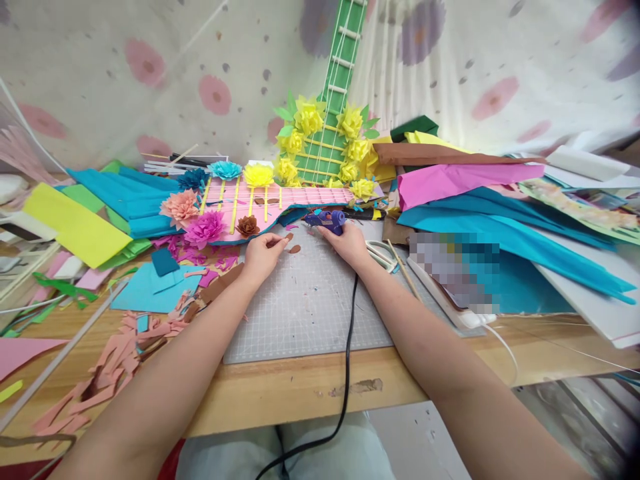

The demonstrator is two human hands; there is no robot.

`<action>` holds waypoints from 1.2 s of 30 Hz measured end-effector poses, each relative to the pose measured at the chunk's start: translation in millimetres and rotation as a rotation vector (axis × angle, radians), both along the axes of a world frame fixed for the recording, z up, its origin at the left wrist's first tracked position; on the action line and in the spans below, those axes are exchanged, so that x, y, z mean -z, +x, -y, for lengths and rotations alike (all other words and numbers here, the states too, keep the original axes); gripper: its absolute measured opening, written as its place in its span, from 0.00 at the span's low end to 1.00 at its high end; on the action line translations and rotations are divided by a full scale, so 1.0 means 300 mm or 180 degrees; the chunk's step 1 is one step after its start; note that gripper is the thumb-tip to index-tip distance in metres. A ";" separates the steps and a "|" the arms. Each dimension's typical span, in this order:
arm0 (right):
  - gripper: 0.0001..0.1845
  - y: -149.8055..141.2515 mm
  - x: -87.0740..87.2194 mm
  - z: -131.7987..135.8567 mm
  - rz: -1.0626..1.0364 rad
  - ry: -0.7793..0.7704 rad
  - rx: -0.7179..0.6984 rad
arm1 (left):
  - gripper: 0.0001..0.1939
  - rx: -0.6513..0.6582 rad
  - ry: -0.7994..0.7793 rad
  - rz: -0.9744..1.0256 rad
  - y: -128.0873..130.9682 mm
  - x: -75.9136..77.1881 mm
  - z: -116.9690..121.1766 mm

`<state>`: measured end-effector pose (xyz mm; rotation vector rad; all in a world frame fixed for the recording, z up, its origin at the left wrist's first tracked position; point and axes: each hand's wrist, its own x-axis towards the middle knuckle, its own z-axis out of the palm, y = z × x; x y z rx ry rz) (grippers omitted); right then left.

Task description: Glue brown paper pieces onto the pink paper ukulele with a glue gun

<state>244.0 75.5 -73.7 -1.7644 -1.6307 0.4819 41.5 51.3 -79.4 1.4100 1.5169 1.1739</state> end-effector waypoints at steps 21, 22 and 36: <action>0.10 -0.132 -0.034 0.117 -0.0893 0.1005 -0.1176 | 0.09 0.0086 -0.1030 0.2941 0.078 -0.090 0.058; 0.11 -0.132 -0.033 0.115 -0.0975 0.0914 -0.1197 | 0.09 0.0112 -0.1038 0.2919 0.080 -0.088 0.059; 0.12 -0.138 -0.007 0.092 -0.1673 0.0460 -0.1139 | 0.10 0.0203 -0.1076 0.2243 0.103 -0.084 0.078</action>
